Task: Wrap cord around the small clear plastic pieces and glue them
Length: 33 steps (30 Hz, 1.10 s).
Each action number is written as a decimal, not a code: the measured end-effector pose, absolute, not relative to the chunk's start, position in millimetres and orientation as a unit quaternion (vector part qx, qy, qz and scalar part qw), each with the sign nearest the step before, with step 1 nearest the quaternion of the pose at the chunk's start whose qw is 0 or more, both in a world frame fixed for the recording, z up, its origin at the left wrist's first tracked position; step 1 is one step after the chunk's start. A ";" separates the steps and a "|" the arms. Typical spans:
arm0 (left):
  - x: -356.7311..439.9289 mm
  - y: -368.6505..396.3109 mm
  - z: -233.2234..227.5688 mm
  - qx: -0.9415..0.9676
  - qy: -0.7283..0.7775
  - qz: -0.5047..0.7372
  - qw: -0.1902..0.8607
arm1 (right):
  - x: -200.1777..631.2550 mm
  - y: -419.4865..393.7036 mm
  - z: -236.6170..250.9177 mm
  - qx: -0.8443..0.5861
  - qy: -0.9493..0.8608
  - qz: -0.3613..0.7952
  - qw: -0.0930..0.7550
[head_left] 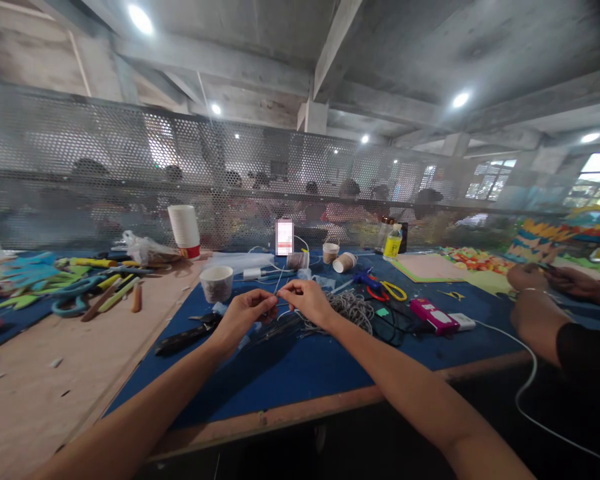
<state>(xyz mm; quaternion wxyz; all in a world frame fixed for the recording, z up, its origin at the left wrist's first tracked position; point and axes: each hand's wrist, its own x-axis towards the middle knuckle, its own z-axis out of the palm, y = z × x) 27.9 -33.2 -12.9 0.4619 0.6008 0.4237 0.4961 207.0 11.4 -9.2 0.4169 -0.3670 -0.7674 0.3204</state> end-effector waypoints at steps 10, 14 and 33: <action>25.7 -31.1 -15.8 0.594 0.426 0.497 0.467 | 205.8 6.8 -4.9 -0.360 -0.767 0.324 0.421; 26.5 -31.5 -15.8 0.602 0.426 0.494 0.461 | 205.7 6.8 -4.7 -0.362 -0.766 0.324 0.421; 31.6 -29.4 -14.7 0.647 0.441 0.485 0.388 | 205.2 9.0 -6.7 -0.362 -0.768 0.320 0.420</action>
